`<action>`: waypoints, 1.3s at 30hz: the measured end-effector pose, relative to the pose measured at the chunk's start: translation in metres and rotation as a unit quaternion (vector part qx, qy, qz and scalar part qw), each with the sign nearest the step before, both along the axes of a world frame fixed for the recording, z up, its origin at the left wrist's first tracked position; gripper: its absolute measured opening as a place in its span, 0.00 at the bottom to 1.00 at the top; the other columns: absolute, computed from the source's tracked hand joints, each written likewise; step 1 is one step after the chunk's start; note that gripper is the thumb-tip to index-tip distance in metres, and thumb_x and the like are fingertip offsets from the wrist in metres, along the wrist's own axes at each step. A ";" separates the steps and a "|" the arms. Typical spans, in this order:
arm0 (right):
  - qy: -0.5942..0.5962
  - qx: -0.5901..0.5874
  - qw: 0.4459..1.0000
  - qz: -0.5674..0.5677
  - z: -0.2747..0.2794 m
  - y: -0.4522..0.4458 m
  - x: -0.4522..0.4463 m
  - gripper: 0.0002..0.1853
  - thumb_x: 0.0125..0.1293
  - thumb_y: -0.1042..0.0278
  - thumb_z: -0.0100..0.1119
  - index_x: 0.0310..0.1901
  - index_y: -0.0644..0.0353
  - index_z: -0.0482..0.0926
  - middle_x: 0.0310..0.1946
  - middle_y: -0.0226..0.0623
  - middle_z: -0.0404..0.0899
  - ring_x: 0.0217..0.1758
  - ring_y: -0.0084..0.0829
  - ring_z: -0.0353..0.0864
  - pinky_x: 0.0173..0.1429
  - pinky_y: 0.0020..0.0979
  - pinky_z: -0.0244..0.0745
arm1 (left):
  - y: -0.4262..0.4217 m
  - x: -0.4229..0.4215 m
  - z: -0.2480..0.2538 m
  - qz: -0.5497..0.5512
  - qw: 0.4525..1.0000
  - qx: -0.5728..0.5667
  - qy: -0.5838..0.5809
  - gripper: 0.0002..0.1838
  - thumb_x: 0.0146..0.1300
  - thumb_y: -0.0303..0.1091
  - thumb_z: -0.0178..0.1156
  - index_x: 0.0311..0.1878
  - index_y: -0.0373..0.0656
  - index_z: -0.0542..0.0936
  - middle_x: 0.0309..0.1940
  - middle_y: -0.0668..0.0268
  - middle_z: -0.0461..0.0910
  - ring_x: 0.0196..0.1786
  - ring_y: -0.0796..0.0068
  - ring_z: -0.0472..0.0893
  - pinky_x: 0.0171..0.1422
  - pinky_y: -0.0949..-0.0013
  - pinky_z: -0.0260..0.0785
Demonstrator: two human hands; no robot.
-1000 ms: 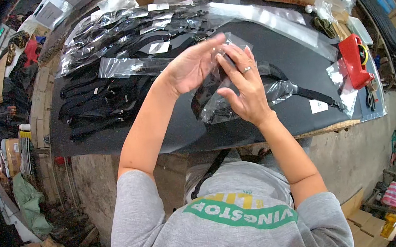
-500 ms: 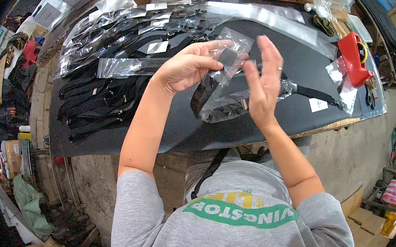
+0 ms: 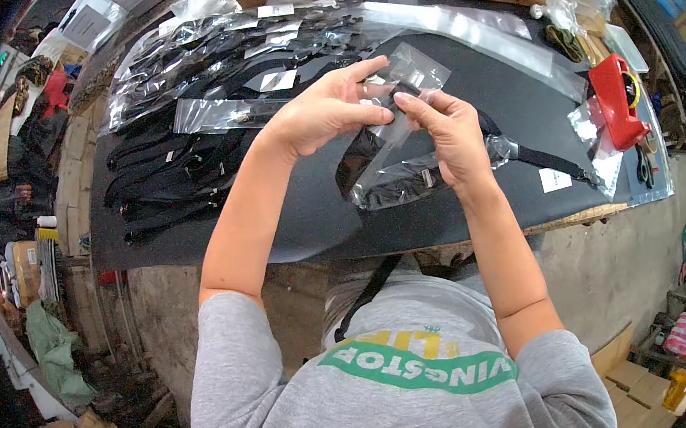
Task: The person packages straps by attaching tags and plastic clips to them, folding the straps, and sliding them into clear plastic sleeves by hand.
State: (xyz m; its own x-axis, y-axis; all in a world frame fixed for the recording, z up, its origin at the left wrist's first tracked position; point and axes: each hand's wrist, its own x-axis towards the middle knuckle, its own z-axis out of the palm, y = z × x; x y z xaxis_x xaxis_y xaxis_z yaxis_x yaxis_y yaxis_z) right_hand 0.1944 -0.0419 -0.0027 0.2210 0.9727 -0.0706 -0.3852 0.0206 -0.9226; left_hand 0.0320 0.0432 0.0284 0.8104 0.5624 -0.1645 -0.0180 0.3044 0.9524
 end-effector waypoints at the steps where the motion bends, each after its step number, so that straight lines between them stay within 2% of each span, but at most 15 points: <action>1: 0.007 0.005 1.000 0.000 0.002 0.000 0.001 0.08 0.56 0.69 0.68 0.32 0.63 0.81 0.28 0.27 0.80 0.29 0.15 0.74 0.35 0.19 0.67 | 0.001 -0.003 0.000 0.000 1.000 0.000 0.000 0.41 0.54 0.21 0.61 0.70 0.38 0.53 0.53 0.58 0.74 0.48 0.78 0.78 0.52 0.74 0.72; 3: 0.008 0.019 1.000 -0.004 0.000 0.000 0.004 0.07 0.56 0.69 0.68 0.32 0.62 0.81 0.28 0.27 0.80 0.29 0.15 0.74 0.35 0.19 0.67 | 0.005 -0.011 0.000 -0.013 0.994 0.076 0.072 0.38 0.54 0.23 0.64 0.68 0.36 0.59 0.43 0.61 0.80 0.40 0.82 0.79 0.48 0.75 0.73; 4: 0.010 0.034 0.999 -0.009 -0.001 0.001 0.006 0.07 0.57 0.70 0.67 0.32 0.62 0.81 0.27 0.27 0.80 0.29 0.15 0.74 0.36 0.18 0.68 | 0.007 -0.016 0.001 -0.014 0.994 0.076 0.073 0.38 0.54 0.23 0.64 0.68 0.36 0.59 0.43 0.61 0.80 0.40 0.82 0.79 0.48 0.75 0.73; 6: 0.016 0.046 0.999 -0.010 0.005 0.001 0.009 0.06 0.57 0.70 0.67 0.32 0.62 0.81 0.27 0.26 0.80 0.29 0.14 0.74 0.35 0.18 0.67 | 0.009 -0.024 0.004 -0.112 0.981 0.096 0.128 0.35 0.52 0.24 0.66 0.64 0.33 0.64 0.35 0.61 0.82 0.36 0.82 0.80 0.46 0.76 0.73; 7: 0.021 0.057 0.998 -0.010 0.006 0.001 0.011 0.06 0.57 0.70 0.67 0.31 0.62 0.81 0.27 0.26 0.79 0.28 0.14 0.73 0.34 0.17 0.66 | 0.010 -0.028 -0.001 -0.117 0.979 0.084 0.146 0.32 0.50 0.27 0.68 0.59 0.27 0.69 0.31 0.60 0.83 0.33 0.79 0.81 0.41 0.77 0.73; 10: -0.012 0.045 0.999 -0.014 0.008 0.002 0.015 0.05 0.57 0.70 0.66 0.31 0.62 0.81 0.26 0.24 0.79 0.27 0.13 0.72 0.33 0.17 0.64 | 0.016 -0.041 0.003 -0.212 0.929 0.190 0.236 0.29 0.49 0.29 0.70 0.54 0.27 0.74 0.34 0.58 0.83 0.34 0.77 0.82 0.42 0.76 0.74; 12: -0.014 0.048 0.999 -0.018 0.008 0.001 0.017 0.05 0.57 0.70 0.67 0.30 0.62 0.81 0.26 0.24 0.79 0.27 0.13 0.71 0.33 0.17 0.64 | 0.019 -0.043 0.006 -0.214 0.923 0.197 0.251 0.26 0.49 0.31 0.71 0.51 0.28 0.77 0.38 0.57 0.83 0.39 0.76 0.82 0.47 0.75 0.73; 14: -0.016 0.054 0.998 -0.021 0.009 0.002 0.018 0.06 0.57 0.70 0.67 0.30 0.62 0.81 0.26 0.24 0.78 0.27 0.13 0.71 0.32 0.17 0.63 | 0.021 -0.040 0.005 -0.119 0.960 0.217 0.131 0.26 0.49 0.33 0.71 0.51 0.30 0.77 0.42 0.57 0.82 0.45 0.76 0.81 0.51 0.75 0.72; 15: -0.028 0.048 0.998 -0.021 0.010 0.003 0.018 0.06 0.57 0.70 0.67 0.30 0.62 0.81 0.26 0.24 0.78 0.27 0.12 0.70 0.32 0.17 0.63 | 0.022 -0.034 0.010 -0.082 0.968 0.199 0.130 0.26 0.51 0.35 0.70 0.52 0.32 0.77 0.45 0.58 0.81 0.49 0.75 0.80 0.54 0.74 0.71; 18: -0.041 0.043 0.998 -0.016 0.014 0.003 0.018 0.06 0.57 0.69 0.67 0.29 0.61 0.81 0.25 0.23 0.78 0.27 0.12 0.70 0.32 0.17 0.62 | 0.019 -0.008 0.008 0.016 0.987 0.148 0.059 0.23 0.53 0.40 0.69 0.47 0.35 0.81 0.37 0.62 0.83 0.40 0.78 0.80 0.48 0.76 0.72; 25: -0.077 0.049 0.996 0.013 0.009 0.006 0.027 0.08 0.55 0.66 0.69 0.27 0.60 0.81 0.24 0.21 0.77 0.26 0.11 0.69 0.30 0.16 0.60 | 0.018 0.020 0.023 -0.011 0.970 0.170 0.172 0.15 0.47 0.43 0.72 0.30 0.41 0.83 0.24 0.71 0.79 0.28 0.82 0.76 0.33 0.78 0.70; 29: -0.047 0.055 0.997 0.014 0.005 0.004 0.029 0.07 0.54 0.69 0.69 0.28 0.60 0.81 0.24 0.22 0.77 0.27 0.11 0.69 0.31 0.16 0.61 | 0.015 0.025 0.019 -0.015 0.970 0.175 0.167 0.11 0.50 0.36 0.70 0.23 0.44 0.78 0.19 0.78 0.72 0.22 0.89 0.68 0.26 0.80 0.55; 32: -0.030 0.057 0.998 0.012 -0.001 0.003 0.029 0.06 0.54 0.69 0.69 0.28 0.60 0.81 0.25 0.23 0.78 0.27 0.12 0.70 0.33 0.17 0.63 | 0.019 0.023 0.013 -0.029 0.973 0.169 0.154 0.13 0.46 0.40 0.73 0.24 0.44 0.80 0.19 0.77 0.74 0.23 0.89 0.70 0.28 0.81 0.60; 37: -0.016 0.053 0.998 -0.003 -0.008 0.005 0.026 0.07 0.54 0.68 0.69 0.27 0.60 0.80 0.24 0.23 0.77 0.27 0.13 0.69 0.33 0.17 0.62 | 0.017 0.024 0.015 -0.025 0.972 0.153 0.176 0.13 0.45 0.39 0.73 0.26 0.43 0.81 0.19 0.76 0.74 0.24 0.89 0.69 0.28 0.82 0.59; 39: -0.045 0.053 0.998 -0.001 -0.012 0.007 0.029 0.09 0.54 0.66 0.69 0.26 0.61 0.80 0.23 0.22 0.75 0.27 0.13 0.68 0.33 0.18 0.62 | 0.012 0.027 0.017 0.030 0.971 0.134 0.195 0.13 0.46 0.40 0.72 0.28 0.41 0.82 0.20 0.76 0.74 0.24 0.89 0.69 0.28 0.81 0.59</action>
